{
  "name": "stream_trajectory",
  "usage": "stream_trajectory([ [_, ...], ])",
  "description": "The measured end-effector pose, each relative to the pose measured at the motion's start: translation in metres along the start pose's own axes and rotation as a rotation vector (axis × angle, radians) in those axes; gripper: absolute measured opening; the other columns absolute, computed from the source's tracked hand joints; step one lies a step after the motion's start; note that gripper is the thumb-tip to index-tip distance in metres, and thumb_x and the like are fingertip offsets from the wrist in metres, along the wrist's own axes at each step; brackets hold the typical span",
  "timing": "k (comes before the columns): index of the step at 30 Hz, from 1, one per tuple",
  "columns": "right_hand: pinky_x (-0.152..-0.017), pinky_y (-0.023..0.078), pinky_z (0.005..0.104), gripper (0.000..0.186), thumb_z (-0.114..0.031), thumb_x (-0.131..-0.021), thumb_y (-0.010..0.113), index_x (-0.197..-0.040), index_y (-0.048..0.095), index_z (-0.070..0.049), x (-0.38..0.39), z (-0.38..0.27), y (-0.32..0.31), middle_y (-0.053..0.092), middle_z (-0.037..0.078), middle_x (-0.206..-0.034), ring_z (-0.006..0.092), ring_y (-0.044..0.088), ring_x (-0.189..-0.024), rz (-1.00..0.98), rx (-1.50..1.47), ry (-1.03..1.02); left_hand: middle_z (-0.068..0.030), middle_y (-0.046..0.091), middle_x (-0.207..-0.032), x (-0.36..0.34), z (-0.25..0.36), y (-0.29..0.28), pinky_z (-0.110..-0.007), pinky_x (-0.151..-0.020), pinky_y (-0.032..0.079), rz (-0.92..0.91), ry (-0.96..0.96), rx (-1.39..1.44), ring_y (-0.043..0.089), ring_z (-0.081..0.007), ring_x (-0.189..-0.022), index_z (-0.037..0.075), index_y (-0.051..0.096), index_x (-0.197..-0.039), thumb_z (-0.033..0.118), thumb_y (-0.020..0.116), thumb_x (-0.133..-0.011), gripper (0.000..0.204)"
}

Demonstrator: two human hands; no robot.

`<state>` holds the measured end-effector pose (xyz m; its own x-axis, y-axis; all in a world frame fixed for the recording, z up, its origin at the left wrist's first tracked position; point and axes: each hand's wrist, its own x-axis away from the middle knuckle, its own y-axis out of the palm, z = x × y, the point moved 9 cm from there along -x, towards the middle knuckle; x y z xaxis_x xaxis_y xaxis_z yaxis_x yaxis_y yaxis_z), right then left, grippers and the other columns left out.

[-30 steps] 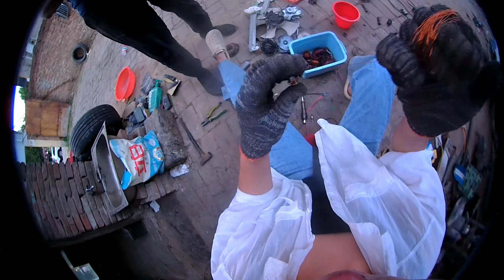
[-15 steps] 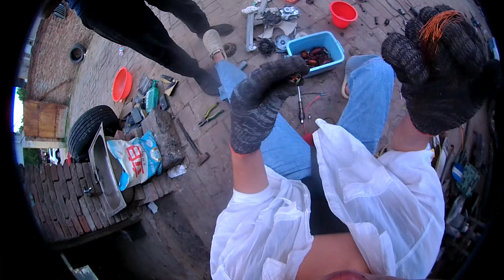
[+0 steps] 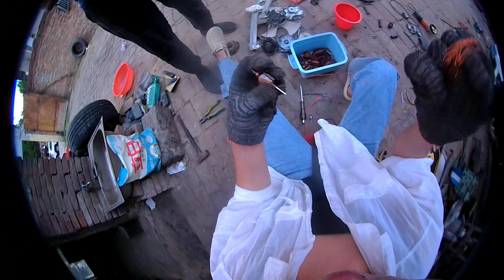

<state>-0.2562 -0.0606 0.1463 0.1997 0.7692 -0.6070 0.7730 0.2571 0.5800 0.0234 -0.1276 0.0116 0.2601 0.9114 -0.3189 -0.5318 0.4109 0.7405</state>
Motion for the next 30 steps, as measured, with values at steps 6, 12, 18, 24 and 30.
stream_trajectory([
  [6,-0.085,0.04,0.0374,0.069,-0.061,-0.078,0.045,-0.113,0.049,-0.002,-0.02,-0.011,-0.011,0.053,0.007,-0.089,0.0212,0.051,-0.089,0.017,0.061,-0.035,-0.0116,0.058,-0.101,0.0,-0.008,0.0,-0.033,-0.073,0.051,-0.026,-0.099,-0.106,0.059,-0.023,-0.091,0.003,0.054,-0.113,0.0,0.073,-0.064,0.053],
  [12,-0.085,0.04,0.0374,0.068,-0.06,-0.078,0.046,-0.113,0.049,-0.002,-0.025,-0.018,-0.016,0.053,0.007,-0.09,0.0213,0.051,-0.089,0.025,0.097,-0.042,-0.014,0.059,-0.105,-0.002,-0.012,0.011,-0.031,-0.073,0.053,-0.017,-0.073,-0.516,0.059,-0.0239,-0.095,0.001,0.055,-0.113,-0.003,0.072,-0.065,0.051],
  [18,-0.085,0.04,0.0373,0.067,-0.059,-0.078,0.046,-0.114,0.049,-0.002,-0.008,-0.018,-0.012,0.053,0.007,-0.09,0.0213,0.051,-0.089,0.013,0.084,-0.016,-0.0083,0.059,-0.094,-0.003,0.002,-0.027,-0.03,-0.074,0.051,0.217,0.024,-0.281,0.058,-0.0178,-0.085,0.003,0.056,-0.104,-0.002,0.067,-0.073,0.033],
  [24,-0.085,0.041,0.0373,0.066,-0.058,-0.078,0.047,-0.114,0.049,-0.002,-0.018,-0.029,-0.025,0.053,0.007,-0.091,0.0214,0.051,-0.09,0.027,0.135,-0.026,-0.0087,0.059,-0.098,0.0,-0.001,-0.023,-0.029,-0.075,0.052,0.115,0.023,0.046,0.06,-0.0196,-0.091,0.003,0.052,-0.113,0.001,0.069,-0.071,0.046],
  [30,-0.085,0.041,0.0372,0.065,-0.057,-0.078,0.047,-0.114,0.049,-0.002,-0.047,-0.032,-0.033,0.054,0.007,-0.092,0.0214,0.052,-0.09,0.043,0.187,-0.033,-0.0108,0.059,-0.1,0.001,-0.004,-0.019,-0.033,-0.08,0.05,0.004,-0.057,-0.005,0.059,-0.0228,-0.093,0.002,0.053,-0.115,0.004,0.075,-0.065,0.054],
])
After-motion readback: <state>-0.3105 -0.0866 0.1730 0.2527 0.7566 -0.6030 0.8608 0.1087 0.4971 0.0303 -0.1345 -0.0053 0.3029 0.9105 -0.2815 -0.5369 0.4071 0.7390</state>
